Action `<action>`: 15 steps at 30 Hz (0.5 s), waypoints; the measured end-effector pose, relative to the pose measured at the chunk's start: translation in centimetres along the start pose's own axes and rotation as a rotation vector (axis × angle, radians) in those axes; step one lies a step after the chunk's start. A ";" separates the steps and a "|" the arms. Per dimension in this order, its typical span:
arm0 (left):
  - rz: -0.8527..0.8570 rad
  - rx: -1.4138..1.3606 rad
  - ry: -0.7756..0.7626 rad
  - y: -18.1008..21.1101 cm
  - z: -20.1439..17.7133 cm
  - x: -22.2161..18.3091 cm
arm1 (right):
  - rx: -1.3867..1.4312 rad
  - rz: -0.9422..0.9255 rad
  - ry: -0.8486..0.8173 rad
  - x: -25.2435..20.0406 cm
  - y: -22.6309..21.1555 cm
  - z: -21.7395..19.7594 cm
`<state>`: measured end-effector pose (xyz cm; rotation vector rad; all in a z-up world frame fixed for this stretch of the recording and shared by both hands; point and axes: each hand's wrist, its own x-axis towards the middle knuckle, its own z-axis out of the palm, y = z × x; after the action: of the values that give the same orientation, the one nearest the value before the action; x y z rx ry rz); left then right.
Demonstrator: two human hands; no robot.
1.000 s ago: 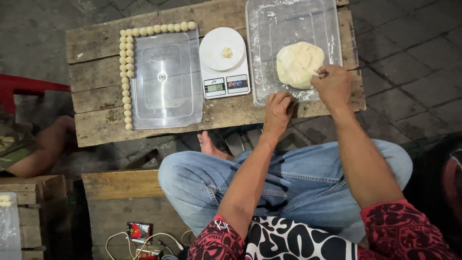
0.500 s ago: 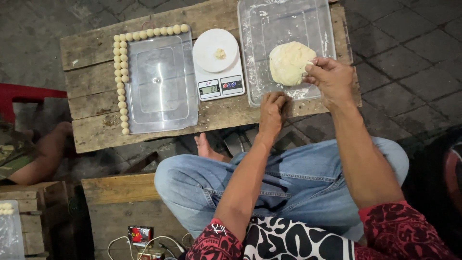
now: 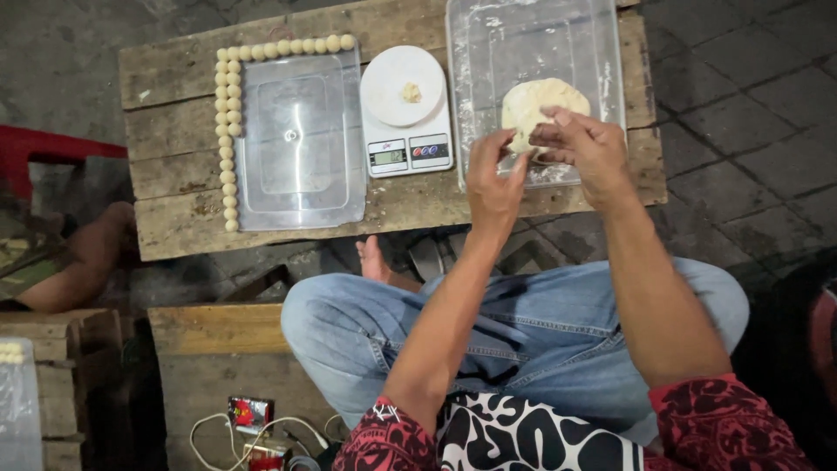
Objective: Portioning and rolling dough into uniform balls using a digital scale for measurement.
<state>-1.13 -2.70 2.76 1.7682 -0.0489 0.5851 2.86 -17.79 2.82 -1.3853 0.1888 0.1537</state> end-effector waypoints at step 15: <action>0.058 0.036 -0.143 -0.3 -0.4 0.9 | -0.133 -0.028 -0.050 1.4 2.3 -0.7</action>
<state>-0.36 -1.96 2.93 1.8463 -0.1903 0.5033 3.72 -18.05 0.15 -1.5145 0.1189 0.1801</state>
